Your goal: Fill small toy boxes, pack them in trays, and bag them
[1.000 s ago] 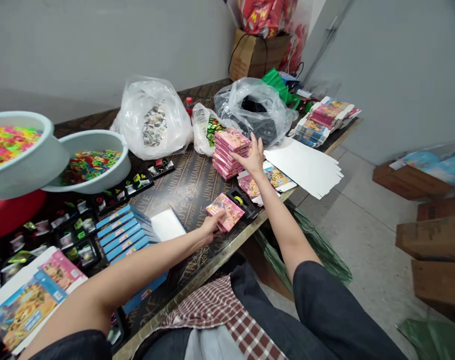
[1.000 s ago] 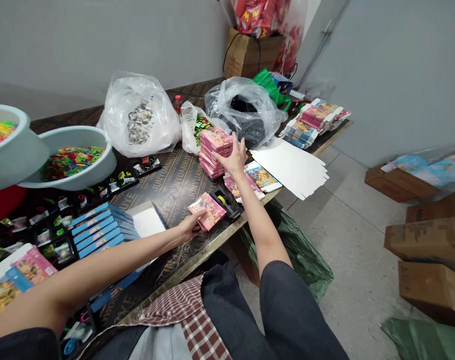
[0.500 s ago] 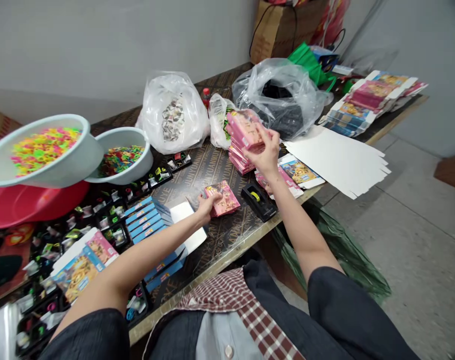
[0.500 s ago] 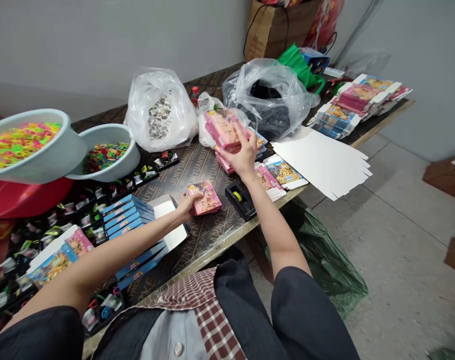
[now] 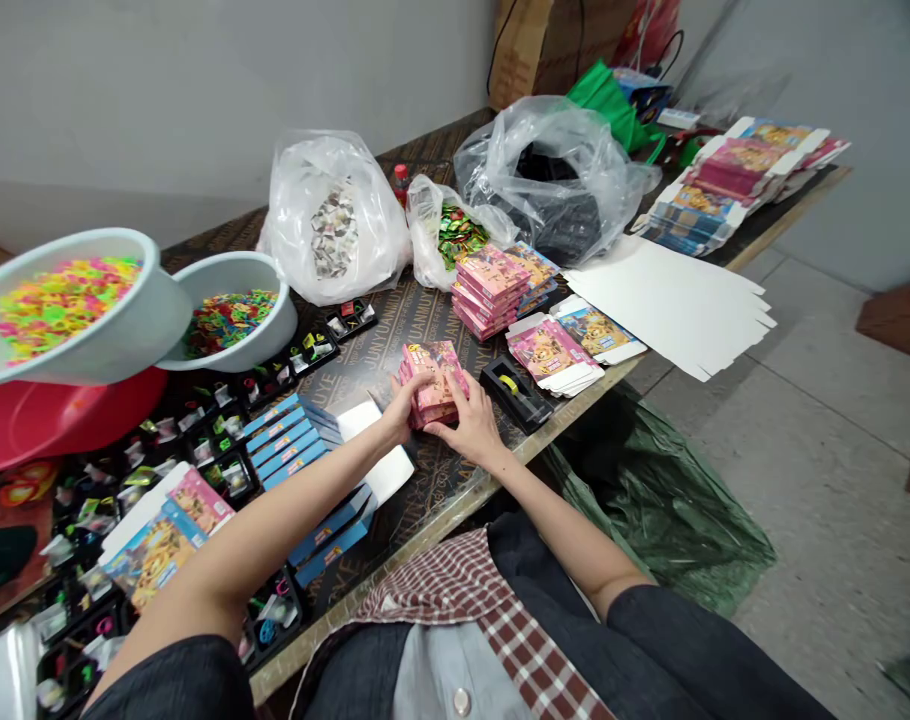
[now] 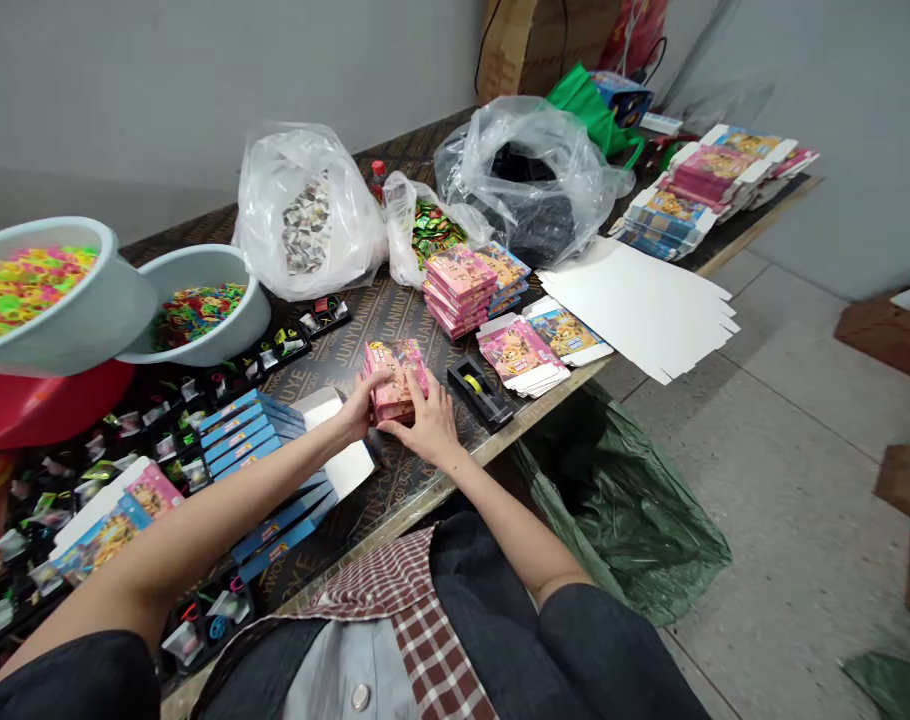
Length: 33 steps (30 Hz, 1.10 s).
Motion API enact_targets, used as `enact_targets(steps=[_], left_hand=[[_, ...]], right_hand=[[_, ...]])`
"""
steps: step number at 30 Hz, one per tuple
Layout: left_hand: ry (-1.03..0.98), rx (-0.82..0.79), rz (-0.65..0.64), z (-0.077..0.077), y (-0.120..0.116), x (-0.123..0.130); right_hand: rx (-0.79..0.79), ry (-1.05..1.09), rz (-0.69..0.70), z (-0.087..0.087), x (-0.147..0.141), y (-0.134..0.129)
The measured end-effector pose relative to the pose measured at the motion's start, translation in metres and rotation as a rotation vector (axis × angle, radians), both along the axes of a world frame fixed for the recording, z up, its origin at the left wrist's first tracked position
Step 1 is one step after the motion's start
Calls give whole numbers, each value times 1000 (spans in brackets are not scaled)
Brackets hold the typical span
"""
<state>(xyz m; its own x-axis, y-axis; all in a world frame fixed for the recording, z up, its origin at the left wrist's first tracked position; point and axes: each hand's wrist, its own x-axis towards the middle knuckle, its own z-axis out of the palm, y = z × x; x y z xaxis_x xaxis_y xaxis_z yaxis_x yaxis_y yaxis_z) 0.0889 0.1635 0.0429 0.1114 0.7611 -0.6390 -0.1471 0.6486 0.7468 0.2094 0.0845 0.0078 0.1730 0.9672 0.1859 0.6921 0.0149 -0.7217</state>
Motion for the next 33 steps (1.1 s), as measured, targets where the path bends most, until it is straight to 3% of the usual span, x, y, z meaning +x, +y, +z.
enact_targets(steps=[3,5,8,11,14,16,22,25,28,33], left_hand=[[140,21,-102,8,16,0],[255,161,-233,16,33,-1],[589,564,-588,28,60,0],[996,884,-1056,35,70,8],[1244,1063,-1416,33,63,18],[1293,1100,-1529,30,57,19],[1287,1037,-1477,28,61,1],[1227,1003,-1372,22,64,-8],[1107,1039,-1278,9,66,-13],[1026,1074,-1211,-4,56,-19]], right_hand=[[49,341,39,-3,22,1],[73,517,0,-6,39,1],[152,648,-105,-10,54,-1],[184,760,-73,-16,52,2],[182,851,-9,-26,40,17],[200,909,-3,-33,33,33],[276,972,-8,-40,30,92],[186,924,-14,-43,32,112],[61,870,-27,-49,31,122],[63,843,-78,-61,20,120]])
